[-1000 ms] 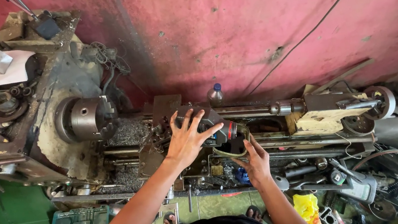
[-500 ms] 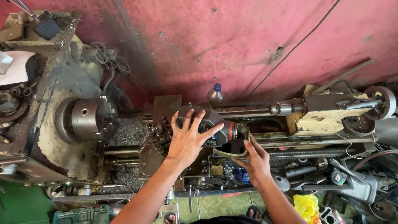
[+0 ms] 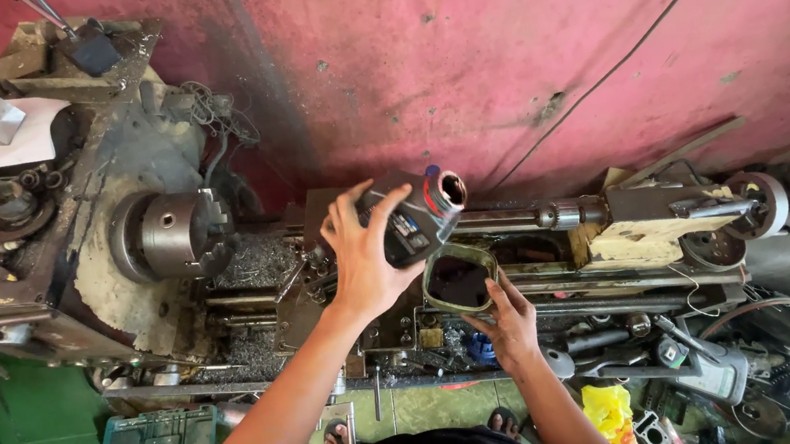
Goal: Applying oil to the sliding surfaces and gears of a metal lathe using a brush and an oil bottle.
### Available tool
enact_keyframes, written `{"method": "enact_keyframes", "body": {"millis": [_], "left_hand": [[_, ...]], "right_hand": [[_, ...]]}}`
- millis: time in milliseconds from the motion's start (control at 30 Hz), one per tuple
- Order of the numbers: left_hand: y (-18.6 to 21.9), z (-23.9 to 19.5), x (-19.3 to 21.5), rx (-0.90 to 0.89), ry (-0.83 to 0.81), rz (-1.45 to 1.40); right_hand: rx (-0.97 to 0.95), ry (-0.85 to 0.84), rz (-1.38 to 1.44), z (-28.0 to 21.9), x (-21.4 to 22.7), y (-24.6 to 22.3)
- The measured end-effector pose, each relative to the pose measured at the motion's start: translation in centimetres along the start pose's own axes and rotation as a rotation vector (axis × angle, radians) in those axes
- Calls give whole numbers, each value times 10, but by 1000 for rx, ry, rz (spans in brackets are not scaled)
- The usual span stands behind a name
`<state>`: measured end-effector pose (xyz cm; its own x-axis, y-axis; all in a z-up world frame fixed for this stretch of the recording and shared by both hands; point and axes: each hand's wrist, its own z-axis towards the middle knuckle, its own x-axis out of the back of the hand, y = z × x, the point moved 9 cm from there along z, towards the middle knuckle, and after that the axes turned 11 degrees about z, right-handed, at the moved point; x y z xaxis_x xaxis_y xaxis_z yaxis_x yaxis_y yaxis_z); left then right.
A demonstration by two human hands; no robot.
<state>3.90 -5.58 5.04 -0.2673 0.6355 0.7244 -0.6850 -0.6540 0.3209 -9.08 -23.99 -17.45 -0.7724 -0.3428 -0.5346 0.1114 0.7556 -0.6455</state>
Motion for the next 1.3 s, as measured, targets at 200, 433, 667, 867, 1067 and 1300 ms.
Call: {"method": "enact_keyframes", "body": {"millis": [200,433,667,867,1067,1300], "left_hand": [[-6,0,10,170,6,-342],[-19,-32,-12,391,-54,-539],[-39,-43,-19,474,-22,-550],[-46,-42,10,469,100,-564],[-83,-62,93,473,422,-554],[-151,-139,153,669,508,-369]], "right_hand": [[3,-24,17,6,2,2],[-9,7,-11,3,1,-1],[-23,2,-13,3,-1,3],[-19,5,-18,4,-1,4],[-21,30,-20,-2,-6,-2],[-122,71,-43,-10,-16,-2]]}}
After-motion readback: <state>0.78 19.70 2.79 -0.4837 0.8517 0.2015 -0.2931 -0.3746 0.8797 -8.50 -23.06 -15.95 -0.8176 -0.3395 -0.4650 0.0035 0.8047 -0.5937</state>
